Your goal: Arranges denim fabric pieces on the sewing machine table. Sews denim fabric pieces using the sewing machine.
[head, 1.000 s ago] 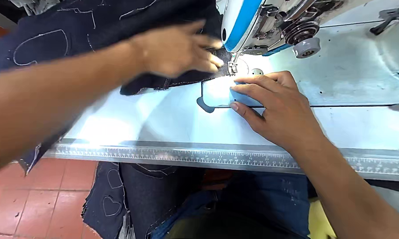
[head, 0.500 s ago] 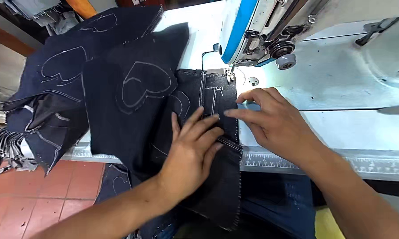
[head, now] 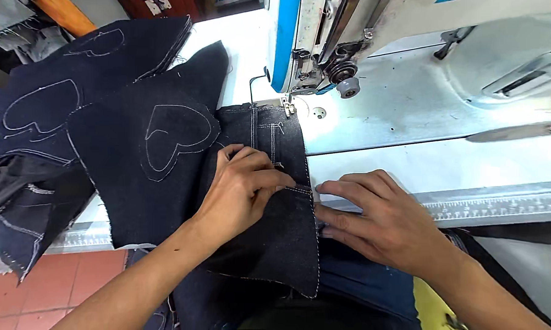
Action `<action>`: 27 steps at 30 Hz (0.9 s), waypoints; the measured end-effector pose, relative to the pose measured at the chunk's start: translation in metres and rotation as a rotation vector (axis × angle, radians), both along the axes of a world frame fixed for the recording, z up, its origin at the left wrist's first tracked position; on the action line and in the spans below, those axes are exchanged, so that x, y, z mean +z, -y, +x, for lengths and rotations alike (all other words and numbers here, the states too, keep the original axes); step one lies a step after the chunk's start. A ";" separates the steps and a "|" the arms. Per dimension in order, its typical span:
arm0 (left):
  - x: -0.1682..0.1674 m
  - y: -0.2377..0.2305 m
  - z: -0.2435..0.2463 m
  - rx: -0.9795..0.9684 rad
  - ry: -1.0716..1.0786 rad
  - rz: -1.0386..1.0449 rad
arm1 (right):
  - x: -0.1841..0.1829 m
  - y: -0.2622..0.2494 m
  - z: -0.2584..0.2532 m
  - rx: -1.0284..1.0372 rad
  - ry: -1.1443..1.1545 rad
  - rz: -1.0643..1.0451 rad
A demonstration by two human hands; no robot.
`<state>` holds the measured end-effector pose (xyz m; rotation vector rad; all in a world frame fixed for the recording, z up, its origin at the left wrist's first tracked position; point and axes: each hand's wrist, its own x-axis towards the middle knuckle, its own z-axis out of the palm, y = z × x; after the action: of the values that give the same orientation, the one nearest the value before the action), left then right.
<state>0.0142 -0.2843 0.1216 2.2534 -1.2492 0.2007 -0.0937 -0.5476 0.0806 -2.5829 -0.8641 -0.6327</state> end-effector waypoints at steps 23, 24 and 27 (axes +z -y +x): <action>-0.001 0.018 0.095 -0.018 0.205 0.376 | 0.020 0.011 0.099 -0.146 -0.044 -0.114; -0.001 0.020 0.102 -0.016 0.201 0.382 | 0.020 0.009 0.097 -0.165 -0.035 -0.118; 0.003 0.024 0.121 -0.034 0.224 0.385 | 0.021 0.008 0.091 -0.179 0.007 -0.107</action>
<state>0.1356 -0.3087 0.1243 2.5878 -1.5519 0.2195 -0.0023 -0.5554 0.1017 -2.7784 -0.6915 -0.6620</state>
